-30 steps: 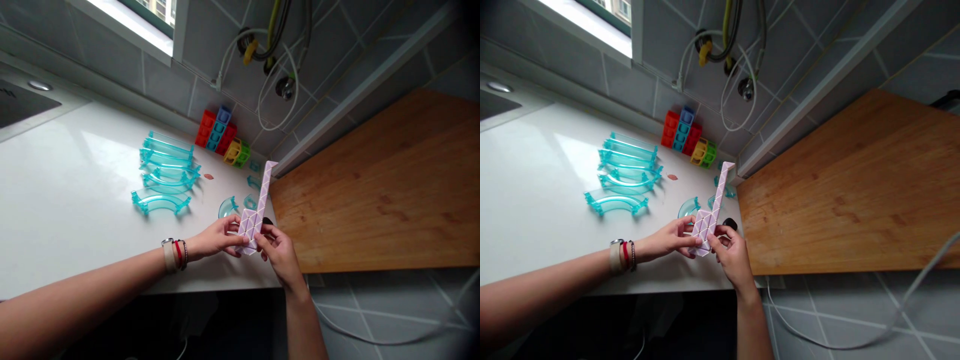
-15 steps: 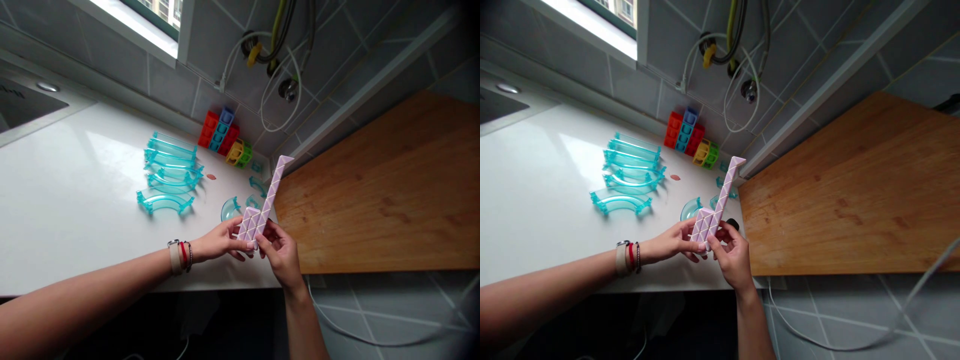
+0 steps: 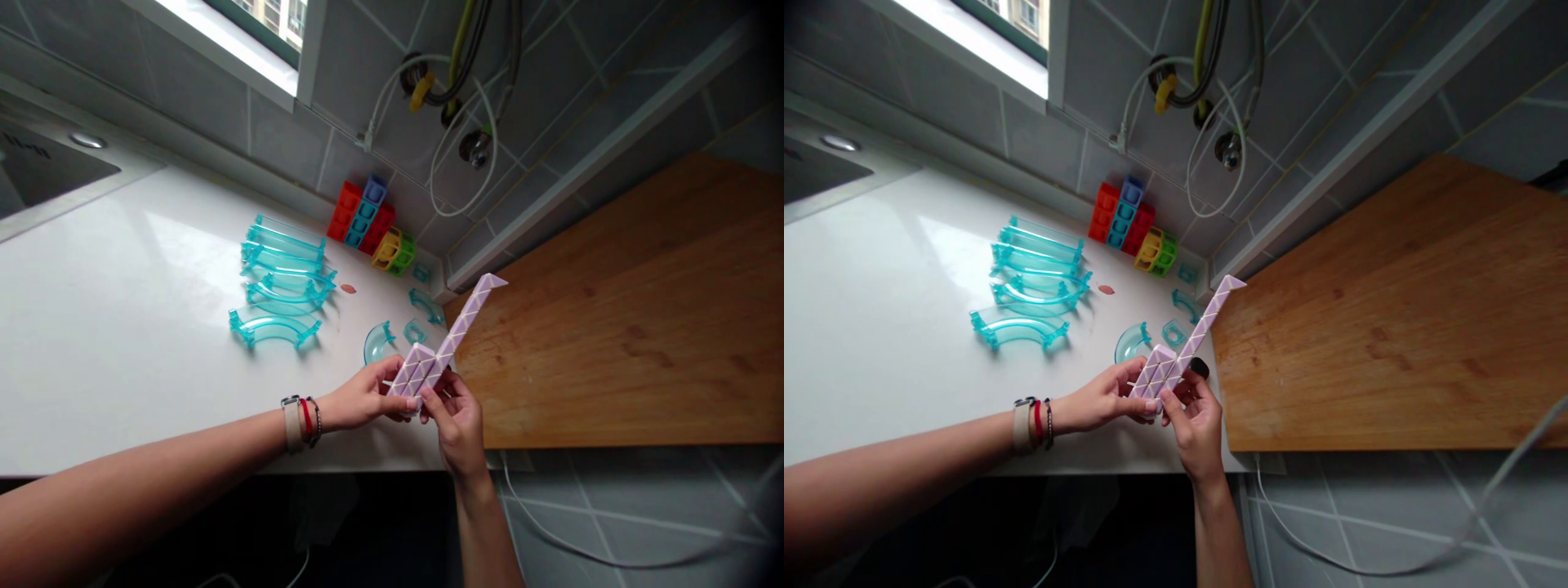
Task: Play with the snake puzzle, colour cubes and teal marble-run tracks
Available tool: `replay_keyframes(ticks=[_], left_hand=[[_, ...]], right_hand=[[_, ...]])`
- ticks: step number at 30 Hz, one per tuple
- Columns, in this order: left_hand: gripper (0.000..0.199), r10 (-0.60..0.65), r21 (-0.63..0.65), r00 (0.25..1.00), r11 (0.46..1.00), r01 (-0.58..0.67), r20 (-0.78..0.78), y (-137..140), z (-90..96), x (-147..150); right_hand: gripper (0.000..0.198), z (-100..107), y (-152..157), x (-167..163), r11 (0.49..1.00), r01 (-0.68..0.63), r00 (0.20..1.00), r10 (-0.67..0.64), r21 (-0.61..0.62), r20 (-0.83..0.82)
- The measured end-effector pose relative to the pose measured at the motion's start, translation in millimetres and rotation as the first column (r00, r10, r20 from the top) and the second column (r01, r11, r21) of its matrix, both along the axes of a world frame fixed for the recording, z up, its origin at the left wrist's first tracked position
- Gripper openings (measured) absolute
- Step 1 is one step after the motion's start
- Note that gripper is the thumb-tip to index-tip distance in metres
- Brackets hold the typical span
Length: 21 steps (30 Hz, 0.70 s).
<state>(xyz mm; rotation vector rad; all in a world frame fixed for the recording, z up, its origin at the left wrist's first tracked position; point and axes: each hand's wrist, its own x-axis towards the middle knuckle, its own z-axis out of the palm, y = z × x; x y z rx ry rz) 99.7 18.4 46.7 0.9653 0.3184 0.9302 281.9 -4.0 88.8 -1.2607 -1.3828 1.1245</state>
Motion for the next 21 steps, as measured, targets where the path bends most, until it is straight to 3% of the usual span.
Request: replay_keyframes(ticks=[6,11,15,21], left_hand=[[0.038,0.143,0.139,0.986,0.982,-0.131,-0.084,1.8,-3.7,-3.0],[0.039,0.21,0.209,0.967,0.962,-0.178,-0.143,0.4,-1.6,-5.9],[0.043,0.114,0.138,0.989,0.985,-0.1,-0.094,0.6,0.7,-5.7],[0.056,-0.054,0.022,0.998,0.998,0.054,-0.014,3.4,0.9,-5.6]], right_hand=[[0.042,-3.6,1.7,-10.2,0.995,0.095,0.995,-0.094,0.023,-0.021],[0.043,3.8,6.2,-6.8,0.995,0.056,0.991,-0.066,-0.085,-0.12],[0.03,13.2,8.9,4.3,0.991,-0.046,0.996,0.035,-0.129,-0.08],[0.033,15.3,8.8,11.2,0.989,-0.098,0.994,0.092,-0.114,-0.055]])
